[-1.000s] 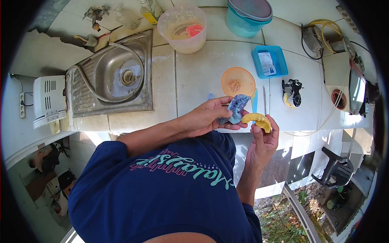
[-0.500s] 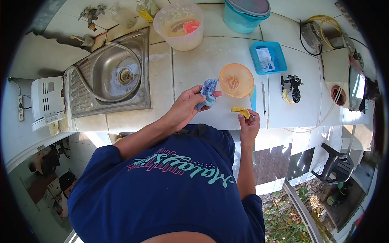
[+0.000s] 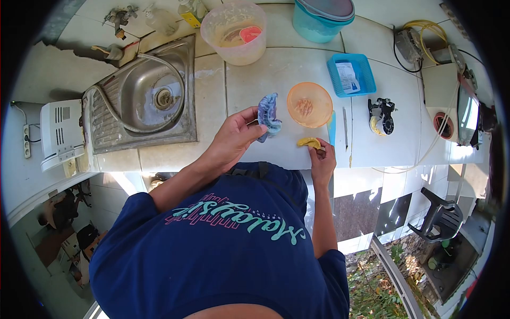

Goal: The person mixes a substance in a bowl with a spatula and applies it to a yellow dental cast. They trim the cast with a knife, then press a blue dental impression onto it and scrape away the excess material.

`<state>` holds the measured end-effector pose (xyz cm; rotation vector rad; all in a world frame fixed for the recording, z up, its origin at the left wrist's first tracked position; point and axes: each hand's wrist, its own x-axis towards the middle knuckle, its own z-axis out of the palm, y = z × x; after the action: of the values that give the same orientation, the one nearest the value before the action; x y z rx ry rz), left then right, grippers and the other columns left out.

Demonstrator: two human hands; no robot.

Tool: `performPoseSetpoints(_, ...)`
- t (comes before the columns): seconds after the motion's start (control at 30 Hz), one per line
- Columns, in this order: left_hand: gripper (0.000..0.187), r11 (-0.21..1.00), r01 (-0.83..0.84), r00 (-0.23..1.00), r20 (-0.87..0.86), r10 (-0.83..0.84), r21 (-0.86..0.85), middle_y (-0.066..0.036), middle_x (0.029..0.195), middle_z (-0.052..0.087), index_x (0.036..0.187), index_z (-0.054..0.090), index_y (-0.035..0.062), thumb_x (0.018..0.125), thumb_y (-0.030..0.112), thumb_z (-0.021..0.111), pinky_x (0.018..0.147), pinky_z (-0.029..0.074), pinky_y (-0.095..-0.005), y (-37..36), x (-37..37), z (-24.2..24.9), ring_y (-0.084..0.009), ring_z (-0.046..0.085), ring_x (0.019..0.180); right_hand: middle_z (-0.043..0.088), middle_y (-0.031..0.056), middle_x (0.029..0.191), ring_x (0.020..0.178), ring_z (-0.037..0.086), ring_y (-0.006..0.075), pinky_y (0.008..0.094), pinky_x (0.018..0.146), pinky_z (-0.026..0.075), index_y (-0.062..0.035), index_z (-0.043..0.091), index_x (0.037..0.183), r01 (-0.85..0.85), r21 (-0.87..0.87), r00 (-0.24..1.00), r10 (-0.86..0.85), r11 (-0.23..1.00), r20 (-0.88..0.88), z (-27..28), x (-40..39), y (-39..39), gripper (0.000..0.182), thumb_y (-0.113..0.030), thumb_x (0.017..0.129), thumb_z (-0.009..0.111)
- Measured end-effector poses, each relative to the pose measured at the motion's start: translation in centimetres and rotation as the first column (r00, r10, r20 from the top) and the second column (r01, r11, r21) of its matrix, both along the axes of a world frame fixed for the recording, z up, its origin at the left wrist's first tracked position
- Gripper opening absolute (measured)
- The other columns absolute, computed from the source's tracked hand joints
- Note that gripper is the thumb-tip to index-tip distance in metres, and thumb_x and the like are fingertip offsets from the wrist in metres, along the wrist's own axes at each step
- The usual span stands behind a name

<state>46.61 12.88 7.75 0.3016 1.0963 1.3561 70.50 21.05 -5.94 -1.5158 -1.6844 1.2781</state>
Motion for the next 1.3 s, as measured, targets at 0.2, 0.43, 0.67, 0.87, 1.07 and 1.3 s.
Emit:
performPoseSetpoints(0.2, 0.041, 0.999, -0.048, 0.999, 0.018, 0.048, 0.017, -0.009, 0.125, 0.055, 0.130, 0.046, -0.0032, 0.090, -0.001, 0.054, 0.103, 0.040, -0.0308, 0.2, -0.2, -0.3, -0.0146, 0.053, 0.115, 0.056, 0.0078, 0.090, 0.066, 0.058, 0.0131, 0.0265, 0.062, 0.050, -0.0010, 0.064, 0.107, -0.085, 0.142, 0.982, 0.059, 0.986, 0.178, 0.0, 0.3, 0.1, 0.030, -0.004, 0.078, 0.072)
performPoseSetpoints(0.43, 0.034, 0.998, -0.060, 0.997, 0.049, 0.061, -0.007, -0.009, 0.116, 0.059, 0.124, 0.050, 0.0019, 0.090, 0.002, 0.050, 0.096, 0.043, -0.0298, 0.6, -0.9, -1.7, -0.0150, 0.056, 0.110, 0.058, 0.0102, 0.095, 0.065, 0.060, 0.0162, 0.0277, 0.061, 0.050, -0.0018, 0.061, 0.110, -0.166, 0.179, 0.958, 0.116, 0.970, 0.261, 0.5, 0.8, 0.2, 0.034, -0.003, 0.078, 0.071)
performPoseSetpoints(0.67, 0.025, 0.992, -0.083, 0.995, -0.062, 0.077, -0.096, -0.006, 0.111, 0.061, 0.115, 0.054, 0.0073, 0.090, 0.009, 0.055, 0.088, 0.045, -0.0292, 1.5, -1.7, -3.1, -0.0121, 0.058, 0.101, 0.061, 0.0116, 0.096, 0.068, 0.064, 0.0181, 0.0305, 0.058, 0.052, -0.0014, 0.061, 0.107, -0.200, 0.197, 0.928, 0.121, 0.960, 0.352, 3.0, 2.1, 2.1, 0.027, -0.007, 0.082, 0.069)
performPoseSetpoints(0.87, 0.022, 0.983, -0.086, 0.995, -0.055, 0.078, -0.165, -0.005, 0.110, 0.062, 0.114, 0.055, 0.0072, 0.094, 0.015, 0.051, 0.087, 0.044, -0.0291, 2.8, -1.6, -5.4, -0.0126, 0.059, 0.102, 0.063, 0.0134, 0.087, 0.069, 0.064, 0.0274, 0.0386, 0.062, 0.051, -0.0020, 0.061, 0.095, -0.264, 0.289, 0.799, 0.041, 0.920, 0.599, 2.8, 3.6, 8.7, 0.020, -0.014, 0.082, 0.070)
performPoseSetpoints(1.07, 0.027, 0.987, -0.055, 0.995, 0.069, 0.066, -0.148, -0.006, 0.112, 0.062, 0.121, 0.053, 0.0054, 0.098, 0.013, 0.042, 0.090, 0.045, -0.0308, 3.0, -1.5, -5.6, -0.0147, 0.059, 0.103, 0.064, 0.0125, 0.074, 0.065, 0.064, 0.0283, 0.0371, 0.062, 0.050, 0.0000, 0.061, 0.087, -0.338, 0.131, 0.754, 0.185, 0.932, 0.631, 1.3, 3.6, 10.8, 0.018, -0.013, 0.081, 0.070)
performPoseSetpoints(1.3, 0.032, 0.986, 0.017, 0.993, 0.116, 0.003, -0.167, -0.009, 0.119, 0.061, 0.128, 0.048, 0.0011, 0.099, 0.013, 0.041, 0.092, 0.045, -0.0309, 2.7, -1.3, -5.9, -0.0145, 0.059, 0.106, 0.063, 0.0059, 0.073, 0.064, 0.061, 0.0092, 0.0225, 0.056, 0.049, 0.0003, 0.057, 0.091, 0.122, 0.055, 0.992, -0.120, 0.991, -0.039, 8.9, 1.1, 8.6, 0.008, -0.003, 0.085, 0.061)
